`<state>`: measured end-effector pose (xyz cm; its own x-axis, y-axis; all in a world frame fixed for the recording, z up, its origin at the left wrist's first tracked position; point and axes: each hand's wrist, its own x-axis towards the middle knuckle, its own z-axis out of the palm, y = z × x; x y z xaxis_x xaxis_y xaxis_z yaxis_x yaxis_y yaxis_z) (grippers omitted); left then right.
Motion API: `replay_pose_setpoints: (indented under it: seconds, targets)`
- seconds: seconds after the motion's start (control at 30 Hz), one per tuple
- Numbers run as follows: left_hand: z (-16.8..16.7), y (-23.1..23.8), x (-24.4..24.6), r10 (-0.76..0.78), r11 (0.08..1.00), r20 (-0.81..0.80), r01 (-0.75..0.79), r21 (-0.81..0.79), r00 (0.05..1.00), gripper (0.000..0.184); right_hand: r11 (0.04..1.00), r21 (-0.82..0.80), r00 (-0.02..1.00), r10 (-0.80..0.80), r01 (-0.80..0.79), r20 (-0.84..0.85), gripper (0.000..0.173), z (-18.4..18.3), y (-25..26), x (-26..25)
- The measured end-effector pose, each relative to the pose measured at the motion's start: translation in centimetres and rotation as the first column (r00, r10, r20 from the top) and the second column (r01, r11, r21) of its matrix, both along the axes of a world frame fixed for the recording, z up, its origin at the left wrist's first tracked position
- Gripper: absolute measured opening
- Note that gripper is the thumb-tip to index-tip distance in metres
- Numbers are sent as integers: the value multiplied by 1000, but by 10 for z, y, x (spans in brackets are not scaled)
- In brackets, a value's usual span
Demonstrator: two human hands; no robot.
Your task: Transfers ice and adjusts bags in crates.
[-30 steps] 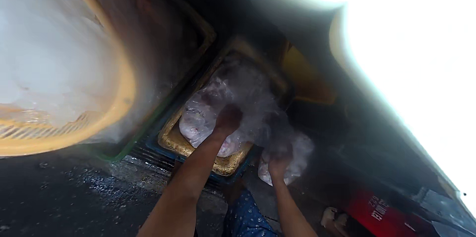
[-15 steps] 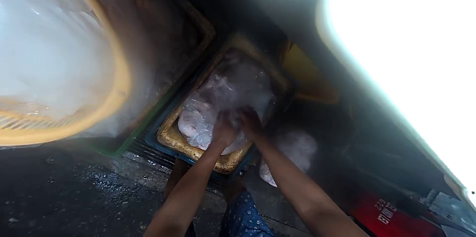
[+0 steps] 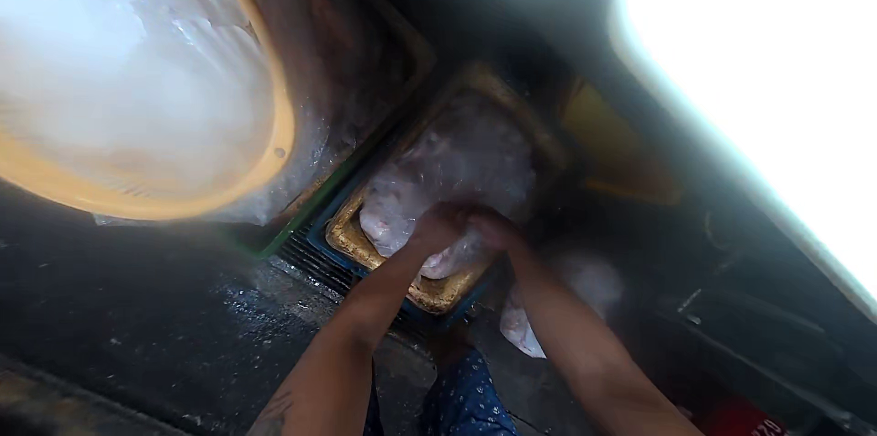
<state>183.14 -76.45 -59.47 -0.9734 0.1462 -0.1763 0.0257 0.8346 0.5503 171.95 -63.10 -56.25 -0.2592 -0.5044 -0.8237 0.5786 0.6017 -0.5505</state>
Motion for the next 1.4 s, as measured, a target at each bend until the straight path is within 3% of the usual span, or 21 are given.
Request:
replay_pose_setpoints:
  seconds: [0.03, 0.07, 0.13, 0.2, 0.23, 0.33, 0.43, 0.53, 0.6, 0.67, 0.73, 0.83, 0.9, 0.93, 1.0, 1.07, 1.13, 1.2, 1.23, 1.33, 1.4]
  targets:
    - [0, 2, -2, -10, 1000, -11, 10, -24, 1000, 39, 999, 40, 997, 6, -3, -73, 33, 5, 9, 5]
    - [4, 4, -6, -8, 999, 36, 9, -44, 999, 36, 986, 133, 960, 136, -105, -243, 38, 12, 15, 12]
    - [25, 9, -19, 30, 999, 366, -22, -26, 930, 34, 907, 386, 668, 394, -170, -631, 45, 26, 28, 41]
    - [44, 6, -37, 66, 993, 656, -111, 27, 752, 33, 891, 451, 394, 429, -40, -813, 54, 28, 44, 72]
    - [46, -2, -45, 51, 981, 735, -171, 89, 676, 33, 891, 452, 343, 437, -41, -831, 62, 24, 47, 84]
    - [16, -24, -51, -86, 888, 769, -301, 347, 633, 30, 826, 523, 367, 563, -212, -740, 85, 1, 32, 108]
    - [18, -34, -41, -24, 767, 770, -482, 424, 638, 27, 802, 574, 345, 593, -168, -727, 65, -19, 1, 103]
    - [62, -17, -5, 280, 807, 647, -539, 241, 709, 52, 796, 580, 265, 605, -174, -751, 37, -21, -3, 96]
    - [76, 3, 21, 472, 857, 283, -510, 77, 835, 52, 777, 582, 272, 629, -239, -728, 36, -14, -6, 81]
    - [64, 12, 34, 475, 875, 3, -472, -105, 880, 48, 717, 608, 309, 696, -341, -648, 38, -3, -15, 66]
    - [33, 2, 24, 406, 888, -8, -397, -230, 914, 52, 670, 595, 352, 741, -444, -572, 32, 5, -27, 42]
    - [-14, -5, -7, 402, 883, -54, -402, -243, 914, 64, 662, 495, 438, 747, -563, -500, 30, 6, -27, 7]
    - [-22, 6, -21, 434, 867, -106, -447, -219, 895, 67, 635, 419, 500, 771, -650, -394, 33, 8, -18, -18]
    - [-21, 13, -24, 457, 859, -85, -464, -215, 885, 69, 642, 414, 525, 766, -645, -370, 33, 15, -18, -29]
    - [-19, 27, -25, 491, 849, 17, -474, -235, 871, 75, 706, 552, 536, 703, -444, -467, 34, 43, -31, -35]
    - [-18, 35, -27, 501, 851, 116, -463, -249, 858, 74, 814, 530, 325, 581, -237, -746, 36, 51, -57, -28]
    - [5, 39, -26, 457, 886, 417, -444, -136, 785, 57, 856, 368, 108, 431, -362, -896, 50, 23, -78, -16]
    - [21, 24, -33, 260, 888, 731, -453, 75, 631, 38, 685, 457, -45, 529, -567, -848, 66, -13, -101, -7]
    - [15, 15, -35, 214, 863, 772, -487, 138, 599, 36, 599, 530, -102, 600, -600, -793, 70, -26, -114, -5]
    - [-4, 25, -26, 366, 716, 724, -674, 183, 585, 33, 453, 597, -33, 779, -662, -627, 71, -24, -137, -4]
    - [-14, 46, -24, 450, 702, 670, -698, 142, 590, 36, 451, 599, 26, 812, -661, -583, 71, -6, -143, -1]
